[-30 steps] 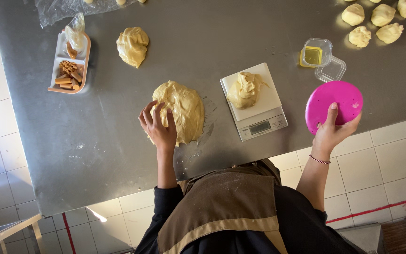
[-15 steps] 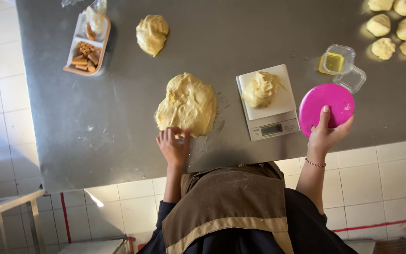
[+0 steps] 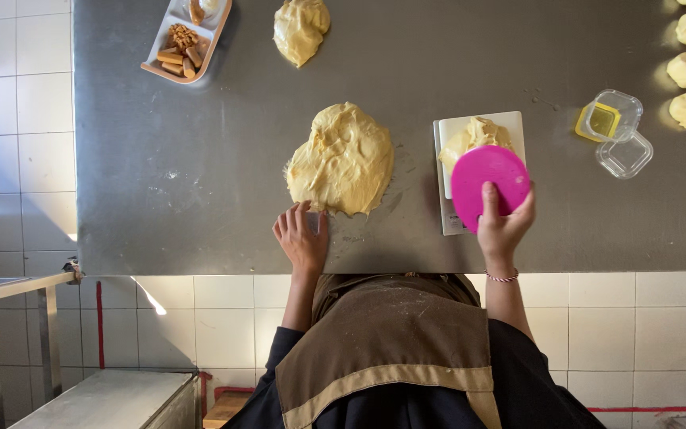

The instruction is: The person uses a pink scraper to cut pieces of dough from a large mound on a metal table and weighs the individual portions on a digital scale.

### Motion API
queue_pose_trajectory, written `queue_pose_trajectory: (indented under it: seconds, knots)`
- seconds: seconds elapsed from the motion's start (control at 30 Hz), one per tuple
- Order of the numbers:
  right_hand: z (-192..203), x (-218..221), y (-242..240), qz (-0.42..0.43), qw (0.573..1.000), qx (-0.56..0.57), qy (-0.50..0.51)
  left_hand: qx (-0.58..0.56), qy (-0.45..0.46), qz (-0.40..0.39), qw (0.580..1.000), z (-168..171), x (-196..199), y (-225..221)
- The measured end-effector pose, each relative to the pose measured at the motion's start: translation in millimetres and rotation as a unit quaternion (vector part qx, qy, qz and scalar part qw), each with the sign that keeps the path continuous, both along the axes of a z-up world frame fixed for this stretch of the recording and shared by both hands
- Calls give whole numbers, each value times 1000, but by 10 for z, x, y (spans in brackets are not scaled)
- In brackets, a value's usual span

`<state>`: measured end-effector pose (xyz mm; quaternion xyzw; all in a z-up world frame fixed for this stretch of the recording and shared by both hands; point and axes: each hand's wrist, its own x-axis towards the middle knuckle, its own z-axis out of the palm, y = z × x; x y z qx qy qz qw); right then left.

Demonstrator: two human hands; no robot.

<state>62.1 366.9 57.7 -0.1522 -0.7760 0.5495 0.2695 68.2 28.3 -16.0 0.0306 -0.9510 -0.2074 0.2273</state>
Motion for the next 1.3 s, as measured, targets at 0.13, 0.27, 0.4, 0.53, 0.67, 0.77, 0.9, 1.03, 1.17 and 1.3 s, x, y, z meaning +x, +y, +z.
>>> queue_pose_trajectory:
  seconds: [0.13,0.27,0.4,0.53,0.67,0.77,0.9,1.03,1.17,1.3]
  knots:
    - [-30,-85,-365,104,994,4,30,-73,23,-42,996,-67,-67,-9]
    - [-161,-126,-852,265,962,40,54,-90,53,-50,993,-3,-6,-73]
    - [-437,-253,-1448,382,910,116,109,-55,75,-12,996,35,115,-116]
    - [-676,-472,-1867,476,854,183,98,-38,83,-46,995,-62,176,-192]
    - [-735,-571,-2050,538,804,224,114,-60,43,-64,995,-32,150,-226]
    - [-745,-544,-2095,545,786,272,103,-73,22,-59,995,68,226,-222]
    - [-757,-563,-2160,535,808,244,38,-54,17,-72,996,23,204,-261]
    - [-727,-216,-1953,528,832,168,31,145,12,-51,988,160,297,-350]
    - [-545,-123,-1287,407,905,101,69,275,45,-115,953,530,116,-131]
    - [-228,-51,-347,143,986,35,81,276,3,-181,944,709,-419,570]
